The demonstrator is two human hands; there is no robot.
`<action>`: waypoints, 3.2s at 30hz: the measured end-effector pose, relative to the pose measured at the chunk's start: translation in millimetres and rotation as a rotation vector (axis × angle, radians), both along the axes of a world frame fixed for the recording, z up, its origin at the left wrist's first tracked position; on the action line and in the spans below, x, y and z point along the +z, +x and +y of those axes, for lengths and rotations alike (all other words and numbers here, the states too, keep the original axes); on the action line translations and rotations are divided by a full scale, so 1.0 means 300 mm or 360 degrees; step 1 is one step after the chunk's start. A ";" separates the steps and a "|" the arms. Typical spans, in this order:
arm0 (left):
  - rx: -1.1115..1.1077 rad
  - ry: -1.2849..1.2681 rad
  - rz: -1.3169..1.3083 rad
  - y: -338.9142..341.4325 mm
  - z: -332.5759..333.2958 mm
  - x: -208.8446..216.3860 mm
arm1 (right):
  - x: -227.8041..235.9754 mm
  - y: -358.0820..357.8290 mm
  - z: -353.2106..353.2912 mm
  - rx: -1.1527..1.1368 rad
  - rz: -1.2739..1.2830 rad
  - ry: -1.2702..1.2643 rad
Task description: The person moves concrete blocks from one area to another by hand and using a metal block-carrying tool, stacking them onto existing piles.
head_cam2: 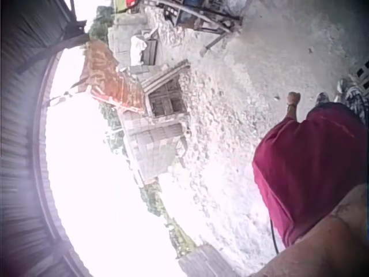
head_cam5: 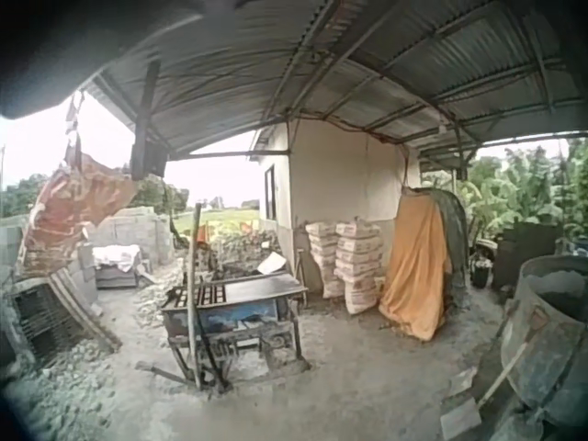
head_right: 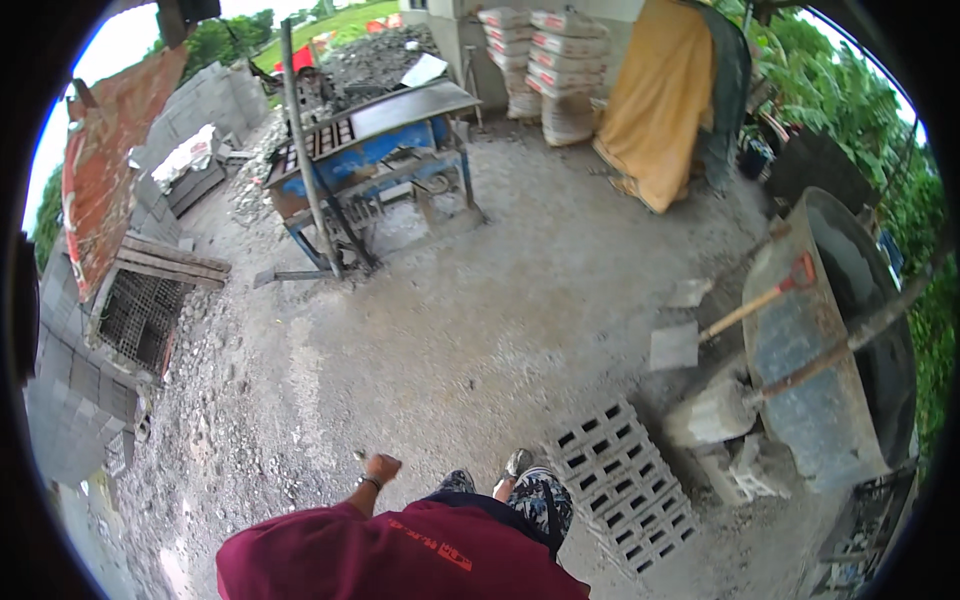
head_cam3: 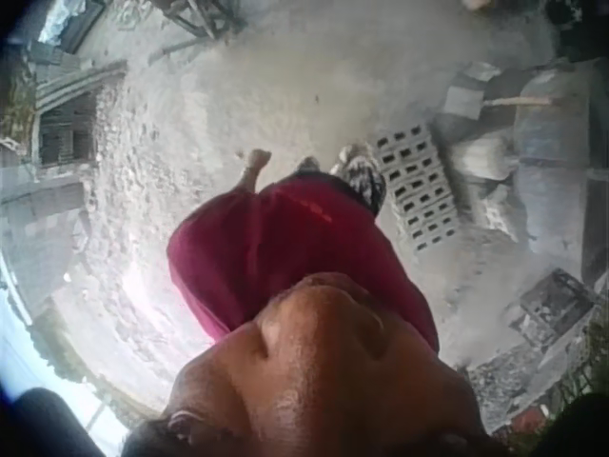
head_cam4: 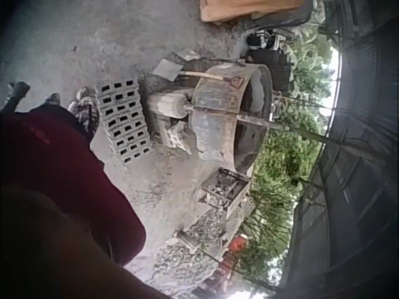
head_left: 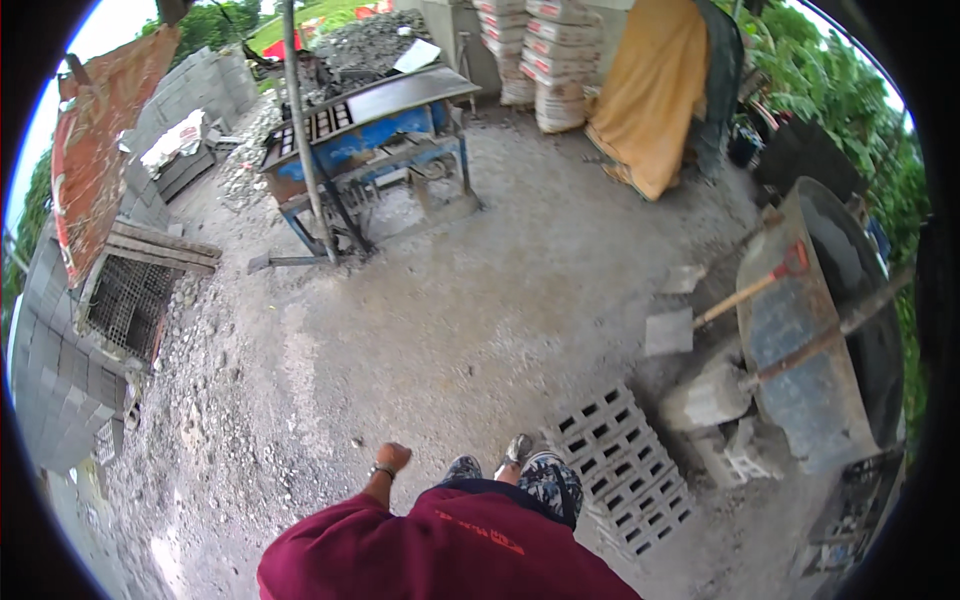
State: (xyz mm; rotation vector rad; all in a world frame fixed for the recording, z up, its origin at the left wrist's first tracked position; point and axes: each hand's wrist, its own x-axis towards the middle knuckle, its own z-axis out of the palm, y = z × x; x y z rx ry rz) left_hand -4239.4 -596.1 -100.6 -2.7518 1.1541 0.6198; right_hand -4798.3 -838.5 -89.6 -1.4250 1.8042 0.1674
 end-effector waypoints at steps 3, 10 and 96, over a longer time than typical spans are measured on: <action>0.0153 0.0178 0.0488 -0.032 -0.206 -0.035 | 0.024 0.129 -0.263 0.0043 0.0001 -0.0062; 0.0646 0.0136 0.0618 0.184 -0.496 0.069 | -0.036 0.508 -0.709 0.0498 0.0079 0.0083; -0.2966 0.0905 0.0759 -1.110 -2.878 -0.712 | -0.775 1.091 -0.632 -0.3121 -0.0323 -0.0046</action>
